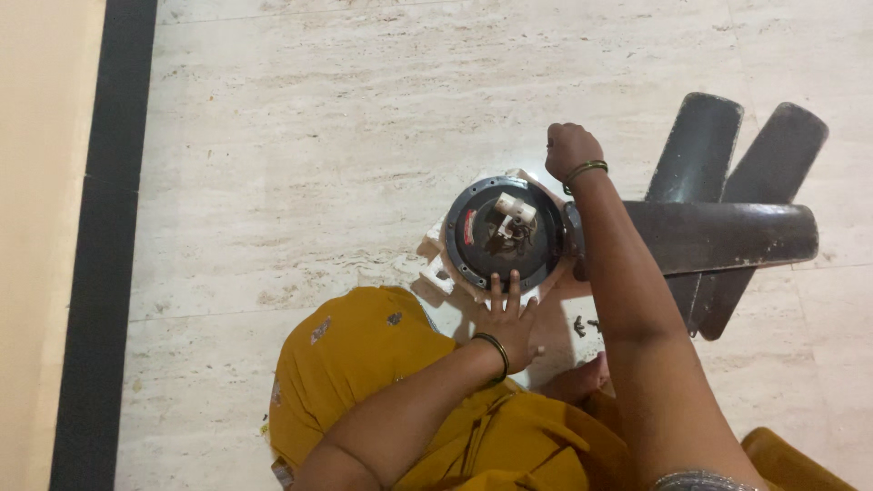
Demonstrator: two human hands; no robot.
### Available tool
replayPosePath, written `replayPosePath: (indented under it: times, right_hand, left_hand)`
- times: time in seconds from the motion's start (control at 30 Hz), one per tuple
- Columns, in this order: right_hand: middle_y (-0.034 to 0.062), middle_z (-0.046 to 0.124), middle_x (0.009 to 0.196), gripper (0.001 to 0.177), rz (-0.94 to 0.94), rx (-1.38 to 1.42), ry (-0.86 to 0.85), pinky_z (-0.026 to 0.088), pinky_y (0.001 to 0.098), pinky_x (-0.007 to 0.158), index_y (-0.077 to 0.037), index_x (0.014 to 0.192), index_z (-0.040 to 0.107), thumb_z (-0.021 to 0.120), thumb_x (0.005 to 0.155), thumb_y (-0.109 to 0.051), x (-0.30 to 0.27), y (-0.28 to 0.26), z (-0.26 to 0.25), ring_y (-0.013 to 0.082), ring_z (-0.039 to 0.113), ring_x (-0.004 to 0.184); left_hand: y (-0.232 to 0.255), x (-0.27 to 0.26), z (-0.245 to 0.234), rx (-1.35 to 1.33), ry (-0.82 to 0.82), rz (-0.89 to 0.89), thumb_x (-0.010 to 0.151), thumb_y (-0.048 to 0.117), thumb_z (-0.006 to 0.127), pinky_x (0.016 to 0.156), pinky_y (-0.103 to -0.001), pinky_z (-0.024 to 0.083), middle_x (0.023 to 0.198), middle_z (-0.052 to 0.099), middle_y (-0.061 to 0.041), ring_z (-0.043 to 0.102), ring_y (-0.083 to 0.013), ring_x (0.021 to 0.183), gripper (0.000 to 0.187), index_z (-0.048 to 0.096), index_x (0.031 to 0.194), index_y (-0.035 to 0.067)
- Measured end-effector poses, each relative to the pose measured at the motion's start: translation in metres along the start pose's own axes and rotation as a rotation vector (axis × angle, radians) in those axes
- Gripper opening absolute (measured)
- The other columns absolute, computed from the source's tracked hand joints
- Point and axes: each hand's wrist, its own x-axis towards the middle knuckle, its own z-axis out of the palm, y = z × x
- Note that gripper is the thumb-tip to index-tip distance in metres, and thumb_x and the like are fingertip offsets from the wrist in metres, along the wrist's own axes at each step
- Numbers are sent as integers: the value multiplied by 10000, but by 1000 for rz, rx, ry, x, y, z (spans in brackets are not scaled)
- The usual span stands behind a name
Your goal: The person sits on the floor and attaches a fan blade to the motor housing using a screwdriver. They align the blade, insert a screw, and tighten it to secure the blade to the central hub.
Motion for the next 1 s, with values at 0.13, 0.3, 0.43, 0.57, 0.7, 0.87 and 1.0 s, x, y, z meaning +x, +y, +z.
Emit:
replayPosePath:
  times: [0.13, 0.3, 0.43, 0.57, 0.7, 0.87, 1.0]
  right_hand:
    - [210, 740, 960, 120, -27, 13, -138, 566, 481, 865, -76, 911, 746, 658, 842, -117, -77, 0, -42, 398, 703, 933]
    - [202, 750, 1011, 175, -40, -132, -440, 573, 464, 895, -113, 971, 792, 666, 877, -190, -163, 8, -41, 386, 719, 973]
    - [197, 745, 1126, 356, -55, -208, -627, 580, 435, 936, -170, 1151, 777, 672, 822, -86, -207, 5, -19, 356, 724, 1057]
    - [213, 637, 1371, 677, -85, -326, -772, 549, 452, 1012, -130, 1483, 526, 669, 830, -23, -224, -13, -6, 348, 652, 1240]
    - [349, 433, 1479, 1153, -67, -594, -650, 355, 522, 1113, 193, 1538, 167, 865, 727, -235, -242, -20, 17, 421, 470, 1357]
    - [268, 550, 1435, 751, 7, -358, -541, 434, 478, 1104, 24, 1457, 443, 776, 822, -199, -245, 7, 60, 374, 564, 1315]
    - [166, 681, 1350, 451, -20, -382, -780, 502, 423, 1091, -116, 1267, 743, 771, 844, -269, -236, 41, 79, 311, 653, 1253]
  left_hand:
    - [0, 2, 9, 29, 91, -24, 915, 565, 621, 1163, -710, 169, 1661, -205, -305, -184, -574, 1505, 935, 213, 1630, 121]
    - [5, 10, 18, 52, 132, -96, 909, 550, 658, 1158, -725, 186, 1674, -194, -255, -150, -548, 1516, 890, 288, 1603, 133]
    - [7, 11, 26, 81, 175, -122, 895, 528, 697, 1146, -717, 226, 1676, -205, -245, -157, -544, 1525, 871, 334, 1583, 136]
    - [2, 10, 27, 100, 220, -111, 889, 531, 704, 1163, -690, 231, 1683, -202, -218, -149, -513, 1536, 849, 362, 1563, 143]
    - [-3, 8, 31, 124, 206, -109, 901, 518, 694, 1151, -663, 280, 1703, -195, -188, -133, -485, 1558, 815, 383, 1556, 145]
    - [-8, 8, 29, 133, 232, -99, 898, 524, 690, 1151, -656, 283, 1694, -204, -165, -135, -469, 1551, 804, 388, 1551, 165]
    - [-8, 8, 30, 109, 214, -98, 911, 512, 681, 1135, -671, 299, 1703, -217, -152, -150, -458, 1559, 785, 393, 1557, 172]
